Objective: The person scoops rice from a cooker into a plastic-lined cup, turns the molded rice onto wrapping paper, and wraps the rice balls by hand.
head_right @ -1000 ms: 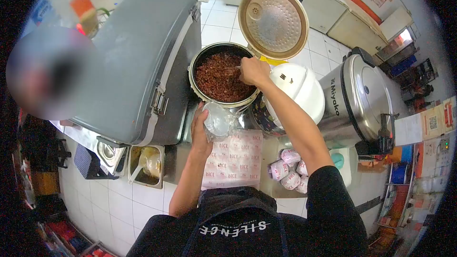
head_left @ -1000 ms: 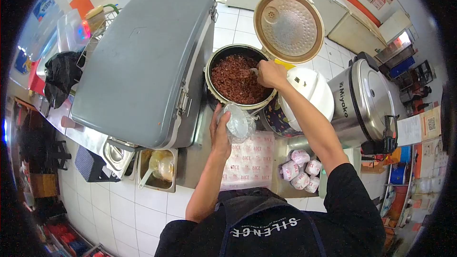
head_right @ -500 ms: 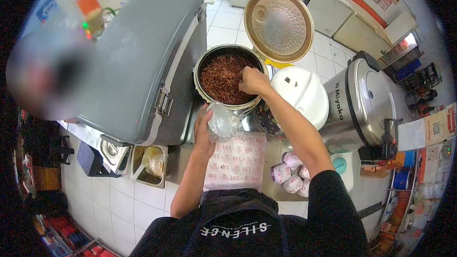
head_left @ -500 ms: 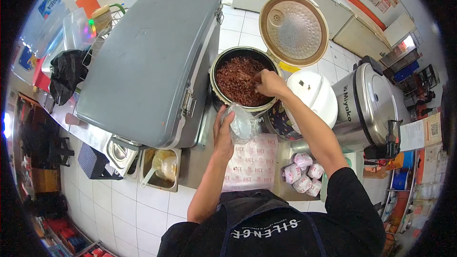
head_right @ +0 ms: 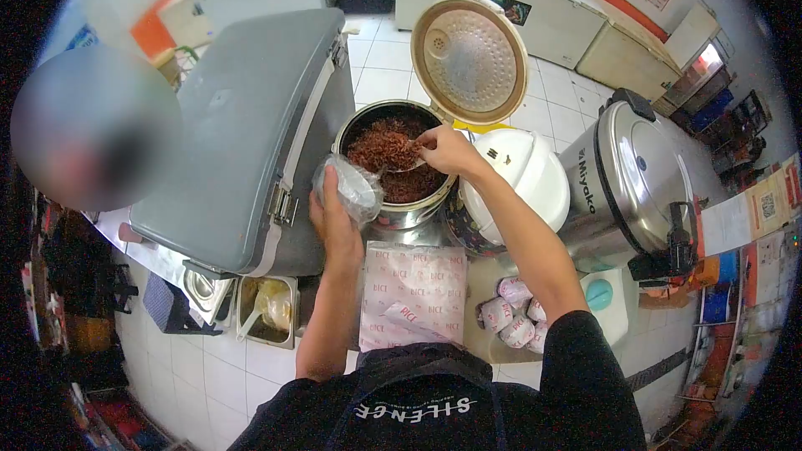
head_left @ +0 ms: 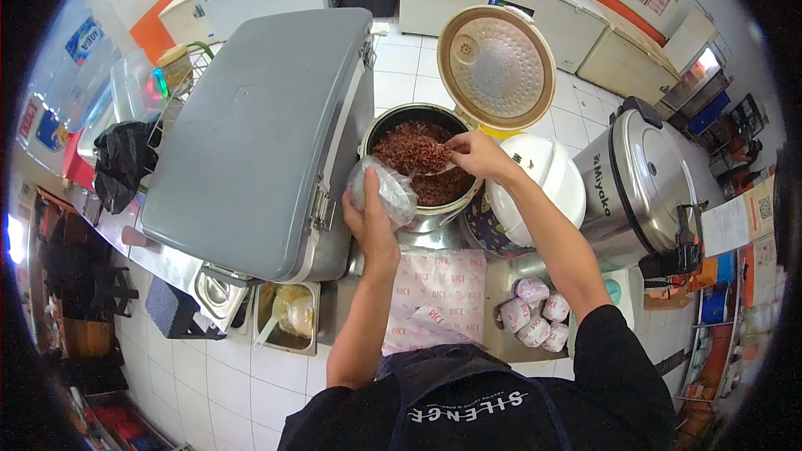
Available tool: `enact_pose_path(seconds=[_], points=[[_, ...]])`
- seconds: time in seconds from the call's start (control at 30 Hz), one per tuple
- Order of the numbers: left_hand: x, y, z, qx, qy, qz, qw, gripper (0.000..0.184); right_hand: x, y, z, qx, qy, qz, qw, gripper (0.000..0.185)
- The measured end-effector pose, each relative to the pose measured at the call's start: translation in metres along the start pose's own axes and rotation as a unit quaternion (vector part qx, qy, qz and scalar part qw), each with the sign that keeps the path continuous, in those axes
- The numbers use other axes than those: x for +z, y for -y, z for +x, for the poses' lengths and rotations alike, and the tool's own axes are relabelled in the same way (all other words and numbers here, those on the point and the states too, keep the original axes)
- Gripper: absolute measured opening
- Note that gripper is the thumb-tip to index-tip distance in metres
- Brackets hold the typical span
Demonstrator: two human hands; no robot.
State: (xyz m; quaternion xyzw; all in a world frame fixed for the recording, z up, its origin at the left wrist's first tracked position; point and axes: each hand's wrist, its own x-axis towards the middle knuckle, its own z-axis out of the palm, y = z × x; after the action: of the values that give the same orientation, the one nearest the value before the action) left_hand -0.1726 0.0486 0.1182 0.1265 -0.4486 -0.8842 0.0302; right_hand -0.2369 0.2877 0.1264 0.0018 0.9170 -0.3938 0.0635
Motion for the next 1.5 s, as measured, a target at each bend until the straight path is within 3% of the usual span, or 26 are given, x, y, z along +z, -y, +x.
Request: enact_pose_path(seconds=[0.1,0.2,0.27,0.3,0.37,0.4,0.5,0.53,0.67,0.73,0.87,0.97,1.07,1.2,1.4,1.5], points=[[0.023,0.005,0.016,0.012,0.014,0.027,0.999,0.083,-0.016,0.024,-0.01,0.029,-0.027,0.045,0.998,0.036],[0.043,0.033,0.036,0.028,-0.034,0.112,0.993,0.085,-0.018,0.053,-0.025,-0.028,-0.148,-0.079,0.985,0.033],[0.06,0.044,0.041,0.031,-0.079,0.163,0.983,0.091,-0.007,0.077,-0.04,-0.043,-0.171,-0.178,0.968,0.035],[0.068,0.049,0.043,0.029,-0.088,0.134,0.987,0.092,0.002,0.084,-0.048,-0.05,-0.182,-0.227,0.956,0.037],[0.077,0.059,0.049,0.023,-0.105,0.076,0.991,0.095,0.028,0.074,-0.061,-0.165,-0.182,-0.353,0.903,0.046],[0.08,0.051,0.045,-0.019,-0.124,0.066,0.99,0.095,0.034,0.077,-0.072,-0.178,-0.155,-0.374,0.897,0.054],[0.073,0.044,0.042,-0.01,-0.101,-0.053,0.993,0.091,0.019,0.086,-0.079,-0.184,-0.193,-0.338,0.903,0.054],[0.073,0.037,0.038,-0.039,-0.142,-0.076,0.986,0.08,0.006,0.095,-0.078,-0.135,-0.181,-0.326,0.918,0.053],[0.047,0.014,0.025,-0.016,-0.027,-0.127,0.991,0.056,-0.027,0.096,-0.062,-0.062,-0.197,-0.267,0.941,0.035],[0.038,0.0,0.007,-0.023,-0.009,-0.154,0.988,0.055,-0.013,0.058,-0.035,-0.022,-0.172,-0.314,0.933,0.029],[0.027,-0.027,-0.033,-0.054,0.001,-0.198,0.979,0.059,0.026,0.004,0.008,-0.105,-0.175,-0.354,0.913,0.02],[0.005,-0.022,-0.043,-0.066,-0.007,-0.215,0.974,0.061,0.033,0.005,0.024,-0.047,-0.109,-0.298,0.947,0.029],[-0.004,-0.02,-0.055,-0.068,-0.051,-0.221,0.971,0.063,0.026,0.023,0.019,-0.006,-0.055,-0.319,0.946,0.026],[-0.019,-0.015,-0.061,-0.077,-0.054,-0.199,0.975,0.063,0.03,0.028,-0.002,-0.045,-0.085,-0.289,0.953,0.016],[-0.028,-0.017,-0.076,-0.077,-0.055,-0.183,0.979,0.062,0.046,0.043,-0.018,0.024,-0.026,-0.264,0.964,0.021],[-0.028,-0.017,-0.077,-0.074,-0.057,-0.193,0.977,0.06,0.043,0.053,-0.012,0.123,-0.007,-0.208,0.97,0.028]])
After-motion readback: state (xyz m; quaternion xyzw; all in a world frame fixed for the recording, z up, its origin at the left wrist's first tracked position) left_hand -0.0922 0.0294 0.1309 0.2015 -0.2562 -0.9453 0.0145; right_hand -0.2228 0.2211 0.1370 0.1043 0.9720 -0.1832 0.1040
